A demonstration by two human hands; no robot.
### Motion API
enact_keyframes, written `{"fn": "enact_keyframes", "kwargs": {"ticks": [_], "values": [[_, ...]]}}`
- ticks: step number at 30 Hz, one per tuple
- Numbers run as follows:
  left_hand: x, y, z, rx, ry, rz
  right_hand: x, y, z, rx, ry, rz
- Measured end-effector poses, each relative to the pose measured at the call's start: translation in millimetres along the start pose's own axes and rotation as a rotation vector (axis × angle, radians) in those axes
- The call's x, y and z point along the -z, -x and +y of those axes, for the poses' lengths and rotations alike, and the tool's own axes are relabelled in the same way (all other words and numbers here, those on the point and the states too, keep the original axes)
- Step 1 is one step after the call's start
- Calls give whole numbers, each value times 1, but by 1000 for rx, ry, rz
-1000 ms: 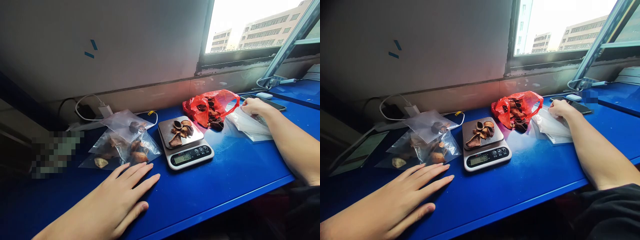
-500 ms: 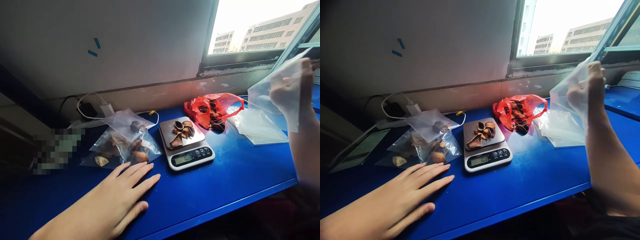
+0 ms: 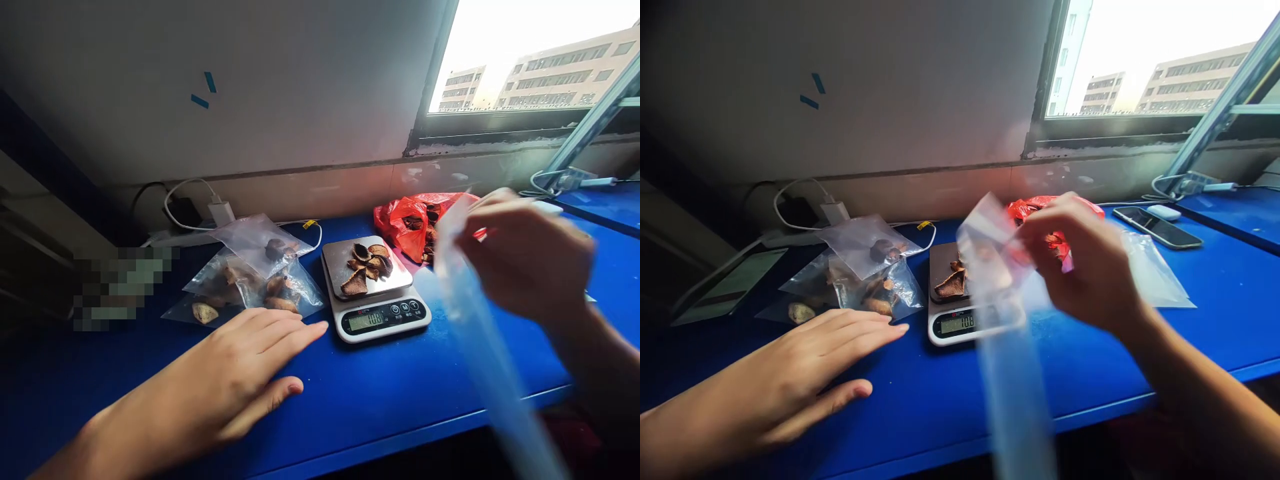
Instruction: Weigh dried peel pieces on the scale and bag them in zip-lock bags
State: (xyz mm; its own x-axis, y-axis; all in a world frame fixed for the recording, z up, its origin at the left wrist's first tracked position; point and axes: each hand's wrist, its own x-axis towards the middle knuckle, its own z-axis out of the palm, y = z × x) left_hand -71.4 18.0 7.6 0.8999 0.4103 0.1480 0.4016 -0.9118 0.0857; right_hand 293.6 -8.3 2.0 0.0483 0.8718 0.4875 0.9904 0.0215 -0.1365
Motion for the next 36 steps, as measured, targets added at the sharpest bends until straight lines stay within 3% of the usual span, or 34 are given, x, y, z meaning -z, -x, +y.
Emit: {"fn": "enact_keyframes", "kwargs": {"ticks": [3, 6, 9, 14, 18, 25, 36], "values": [[-1, -4, 2, 24, 211, 15, -18, 17, -56, 672, -653, 115], [-6, -9, 1, 0, 357, 1, -40, 32, -99, 913, -832, 52], [-14, -13, -3, -108, 275, 20, -58, 34, -121, 1103, -868, 64], [-19, -14, -4, -258, 33, 132, -63, 22, -119, 1042, -840, 127], [-12, -10, 1, -261, 66, 177, -58, 19, -111, 1076, -762, 111], [-13, -6, 0, -281, 63, 260, -65, 22, -117, 1075, -846, 97], [-8, -9, -6, -268, 131, 236, -58, 25, -116, 1107, -900, 154]]}}
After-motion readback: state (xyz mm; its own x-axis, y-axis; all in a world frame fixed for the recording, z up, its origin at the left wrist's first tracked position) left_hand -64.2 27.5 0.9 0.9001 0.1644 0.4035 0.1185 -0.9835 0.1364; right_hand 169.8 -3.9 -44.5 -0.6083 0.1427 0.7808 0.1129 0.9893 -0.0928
